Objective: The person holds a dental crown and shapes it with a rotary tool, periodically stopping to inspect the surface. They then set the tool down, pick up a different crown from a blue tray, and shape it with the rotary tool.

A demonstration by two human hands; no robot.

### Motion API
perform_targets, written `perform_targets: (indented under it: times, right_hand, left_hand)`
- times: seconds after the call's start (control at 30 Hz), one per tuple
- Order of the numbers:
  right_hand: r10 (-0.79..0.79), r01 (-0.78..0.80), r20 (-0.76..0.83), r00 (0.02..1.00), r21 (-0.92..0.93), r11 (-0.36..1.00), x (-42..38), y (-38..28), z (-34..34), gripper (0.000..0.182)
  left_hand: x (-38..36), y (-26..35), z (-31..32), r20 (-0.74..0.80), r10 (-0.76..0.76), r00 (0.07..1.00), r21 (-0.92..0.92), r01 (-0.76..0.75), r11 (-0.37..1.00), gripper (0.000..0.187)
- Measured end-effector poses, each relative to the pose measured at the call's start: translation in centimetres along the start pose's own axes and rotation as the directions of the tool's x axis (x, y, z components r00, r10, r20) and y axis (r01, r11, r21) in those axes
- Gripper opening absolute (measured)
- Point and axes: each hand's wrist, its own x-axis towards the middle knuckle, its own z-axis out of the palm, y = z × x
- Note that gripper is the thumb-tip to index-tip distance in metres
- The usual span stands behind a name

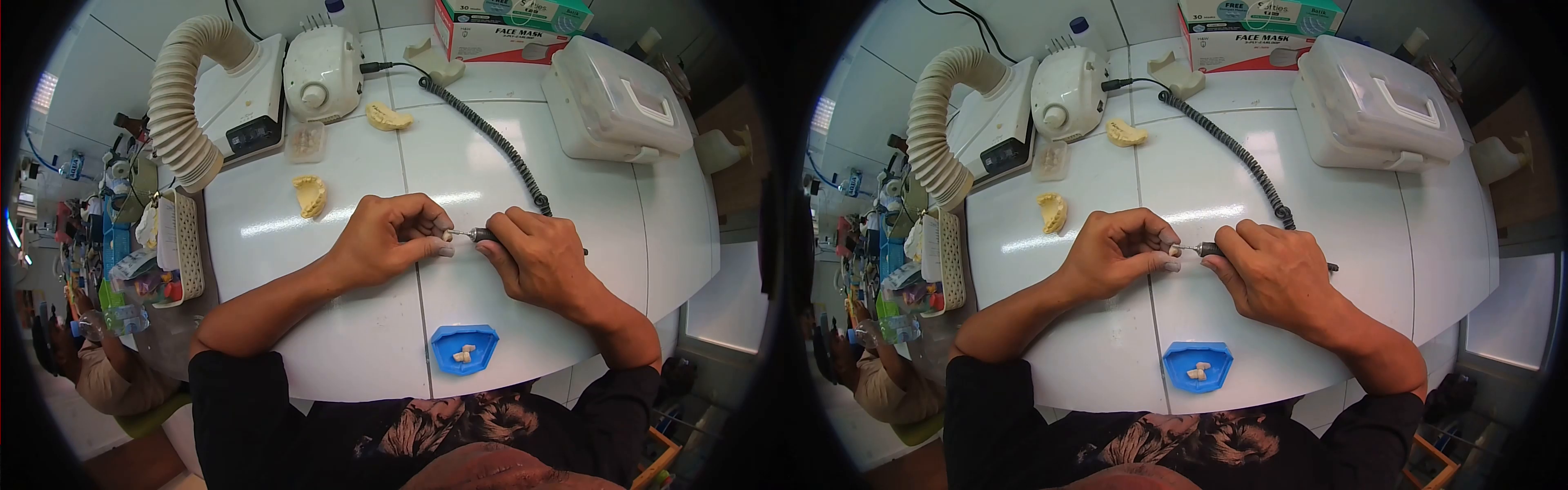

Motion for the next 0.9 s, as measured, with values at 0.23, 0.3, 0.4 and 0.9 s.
perform_targets:
  times: [0.23, 0.3, 0.4, 0.9]
  right_hand:
    - [-0.003, 0.003, 0.003, 1.000, -0.009, 1.000, -0.03, 0.06, 0.06, 0.026]
    - [-0.005, 0.005, 0.003, 1.000, -0.010, 1.000, 0.01, 0.07, -0.01, 0.026]
    - [-0.003, 0.003, 0.006, 1.000, -0.008, 1.000, 0.01, 0.03, -0.03, 0.026]
    - [-0.006, 0.006, 0.011, 1.000, 0.011, 1.000, -0.01, 0.17, -0.14, 0.026]
  left_hand:
    - [0.01, -0.40, -0.05, 0.008, 0.014, 1.000, 0.001, -0.014, 1.000, 0.020]
    - [0.04, -0.12, -0.15, 0.014, -0.001, 1.000, 0.014, 0.001, 1.000, 0.020]
    - [0.05, -0.02, -0.15, 0.014, -0.024, 1.000, -0.019, 0.024, 1.000, 0.021]
    - [0.06, -0.17, -0.23, 0.020, -0.042, 0.999, -0.069, 0.043, 0.997, 0.022]
